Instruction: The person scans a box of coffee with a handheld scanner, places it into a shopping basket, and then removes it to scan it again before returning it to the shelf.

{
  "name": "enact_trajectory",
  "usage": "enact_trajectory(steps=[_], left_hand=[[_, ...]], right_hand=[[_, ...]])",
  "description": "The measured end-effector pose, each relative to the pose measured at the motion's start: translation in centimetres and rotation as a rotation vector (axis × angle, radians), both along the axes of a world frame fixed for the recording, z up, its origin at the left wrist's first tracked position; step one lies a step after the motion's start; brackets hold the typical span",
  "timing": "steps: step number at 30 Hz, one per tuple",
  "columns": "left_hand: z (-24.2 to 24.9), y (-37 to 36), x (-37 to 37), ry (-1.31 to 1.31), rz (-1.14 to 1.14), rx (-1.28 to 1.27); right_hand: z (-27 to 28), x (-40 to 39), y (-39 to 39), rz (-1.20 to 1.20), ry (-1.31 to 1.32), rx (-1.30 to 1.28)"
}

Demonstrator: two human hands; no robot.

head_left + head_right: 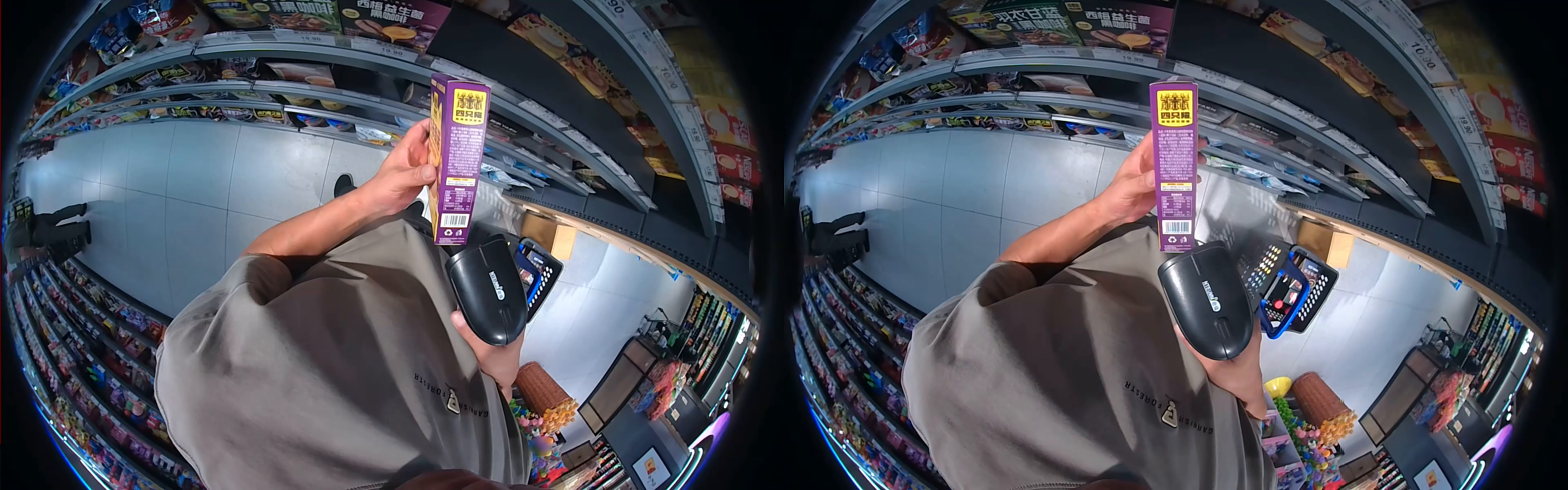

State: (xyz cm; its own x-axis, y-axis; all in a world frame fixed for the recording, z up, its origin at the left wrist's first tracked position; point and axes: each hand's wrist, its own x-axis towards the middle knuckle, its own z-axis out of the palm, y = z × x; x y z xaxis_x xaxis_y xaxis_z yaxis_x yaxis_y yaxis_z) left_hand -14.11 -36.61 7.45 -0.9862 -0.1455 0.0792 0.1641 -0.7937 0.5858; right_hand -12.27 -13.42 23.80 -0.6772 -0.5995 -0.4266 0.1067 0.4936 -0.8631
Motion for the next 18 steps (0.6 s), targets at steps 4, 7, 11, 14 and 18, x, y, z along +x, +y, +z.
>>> enact_trajectory(steps=[4, 7, 11, 14, 18], left_hand=[[-0.1, -0.1, -0.1, 0.005, -0.004, -0.006], [0.1, -0.3, 0.0, 0.001, -0.014, -0.004], [0.0, -0.7, -0.1, 0.008, -0.026, -0.002], [-0.1, -1.0, 0.0, 0.013, -0.044, 0.001], [-0.1, -1.4, 0.1, 0.019, -0.051, -0.006]], right_hand=[[-0.6, 0.5, 0.1, -0.08, 0.024, -0.021], [-0.5, 0.8, -0.2, -0.13, 0.007, -0.033], [-0.7, 0.9, -0.4, -0.076, 0.038, -0.032], [-0.6, 1.4, -1.0, -0.141, 0.012, -0.032], [-0.8, 2.0, -1.4, -0.144, 0.033, -0.039]])
